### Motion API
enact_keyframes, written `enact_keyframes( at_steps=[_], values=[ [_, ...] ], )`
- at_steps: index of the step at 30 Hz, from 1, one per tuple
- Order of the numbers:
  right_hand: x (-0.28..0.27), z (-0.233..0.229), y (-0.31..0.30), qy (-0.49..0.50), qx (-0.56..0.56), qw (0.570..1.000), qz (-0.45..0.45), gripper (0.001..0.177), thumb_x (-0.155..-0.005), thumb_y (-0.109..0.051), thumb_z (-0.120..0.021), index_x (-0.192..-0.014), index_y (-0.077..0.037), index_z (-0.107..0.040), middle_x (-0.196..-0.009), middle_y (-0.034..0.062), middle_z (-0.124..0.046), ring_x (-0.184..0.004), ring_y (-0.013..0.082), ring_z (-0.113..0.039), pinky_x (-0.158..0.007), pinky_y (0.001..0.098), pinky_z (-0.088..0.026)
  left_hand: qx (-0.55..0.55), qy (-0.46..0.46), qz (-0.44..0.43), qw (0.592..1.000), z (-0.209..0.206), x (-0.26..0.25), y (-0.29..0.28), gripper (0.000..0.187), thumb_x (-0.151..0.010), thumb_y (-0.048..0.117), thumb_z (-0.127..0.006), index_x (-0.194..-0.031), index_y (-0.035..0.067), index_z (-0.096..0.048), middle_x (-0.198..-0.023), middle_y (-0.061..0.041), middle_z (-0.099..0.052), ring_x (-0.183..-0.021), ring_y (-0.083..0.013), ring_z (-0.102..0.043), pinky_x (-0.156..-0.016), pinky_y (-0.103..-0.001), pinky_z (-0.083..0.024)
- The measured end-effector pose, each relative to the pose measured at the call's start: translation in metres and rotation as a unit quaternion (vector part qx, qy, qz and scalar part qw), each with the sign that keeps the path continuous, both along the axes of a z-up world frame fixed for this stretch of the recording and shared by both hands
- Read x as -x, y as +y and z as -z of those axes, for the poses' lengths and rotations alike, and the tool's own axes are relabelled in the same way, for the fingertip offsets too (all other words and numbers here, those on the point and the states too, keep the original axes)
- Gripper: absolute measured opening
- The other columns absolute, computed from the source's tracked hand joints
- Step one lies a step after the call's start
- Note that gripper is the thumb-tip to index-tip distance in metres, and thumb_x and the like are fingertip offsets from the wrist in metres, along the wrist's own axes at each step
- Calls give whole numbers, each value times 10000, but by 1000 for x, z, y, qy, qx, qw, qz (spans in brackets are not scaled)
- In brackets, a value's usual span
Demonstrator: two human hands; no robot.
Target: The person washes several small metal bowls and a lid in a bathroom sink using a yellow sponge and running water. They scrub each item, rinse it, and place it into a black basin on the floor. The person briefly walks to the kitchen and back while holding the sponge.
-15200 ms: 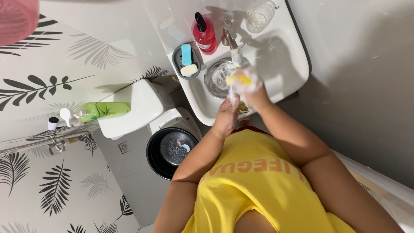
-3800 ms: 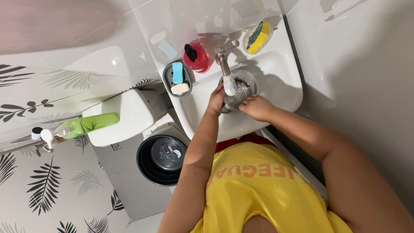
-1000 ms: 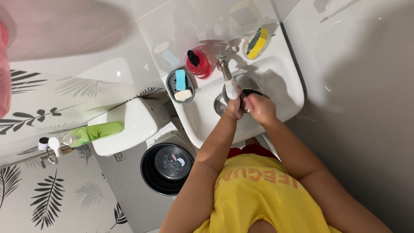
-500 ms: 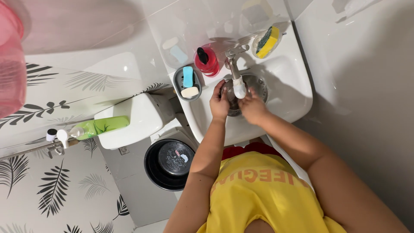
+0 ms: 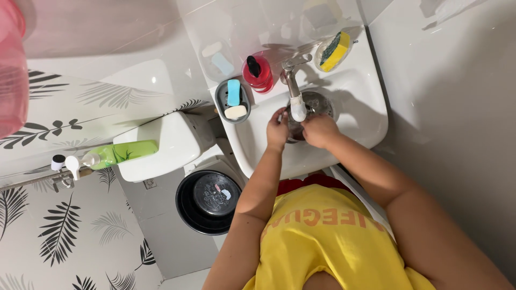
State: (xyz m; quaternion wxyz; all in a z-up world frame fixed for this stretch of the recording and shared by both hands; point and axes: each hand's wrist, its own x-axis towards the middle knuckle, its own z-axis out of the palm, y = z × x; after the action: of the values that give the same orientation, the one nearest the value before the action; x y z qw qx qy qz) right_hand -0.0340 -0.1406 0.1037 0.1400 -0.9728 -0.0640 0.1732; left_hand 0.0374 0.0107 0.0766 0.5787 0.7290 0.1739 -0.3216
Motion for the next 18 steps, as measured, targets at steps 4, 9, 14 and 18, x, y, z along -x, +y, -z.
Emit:
enact_keyframes(
  at_steps=[4, 9, 14, 18],
  values=[
    [-8, 11, 15, -117, 66, 986, 96, 323, -779, -168, -630, -1085, -81, -687, -1110, 121, -689, -1050, 315, -641, -978, 581, -365, 138, -26, -39, 989, 50, 11, -16, 345, -976, 137, -669, -1306, 36, -664, -1131, -46, -717, -988, -109, -647, -874, -249, -523],
    [11, 20, -17, 41, -65, 995, -70, 176, -903, -195, -620, -1059, -129, -667, -1141, 52, -667, -1208, 230, -595, -1181, 593, -302, 176, 14, -75, 981, 65, 4, -4, 378, -1018, 189, -647, -1369, 52, -670, -1104, -76, -682, -929, -129, -590, -815, -269, -490],
    [13, 29, -14, -39, -7, 998, 44, 403, -815, -210, -658, -1173, -29, -621, -1227, 138, -627, -1131, 305, -634, -1069, 407, -449, 113, 24, -18, 993, 71, 23, -24, 425, -979, 133, -663, -1398, 83, -609, -1228, -50, -690, -1083, -134, -631, -942, -282, -499],
    [1, 24, 4, 61, -112, 984, 123, 433, -848, -230, -621, -1221, -10, -599, -1369, 171, -567, -1120, 372, -630, -938, 464, -498, 153, 72, -36, 985, 71, 17, -26, 493, -969, 136, -608, -1460, 133, -564, -1285, -40, -669, -1140, -164, -617, -980, -313, -499]
  ],
)
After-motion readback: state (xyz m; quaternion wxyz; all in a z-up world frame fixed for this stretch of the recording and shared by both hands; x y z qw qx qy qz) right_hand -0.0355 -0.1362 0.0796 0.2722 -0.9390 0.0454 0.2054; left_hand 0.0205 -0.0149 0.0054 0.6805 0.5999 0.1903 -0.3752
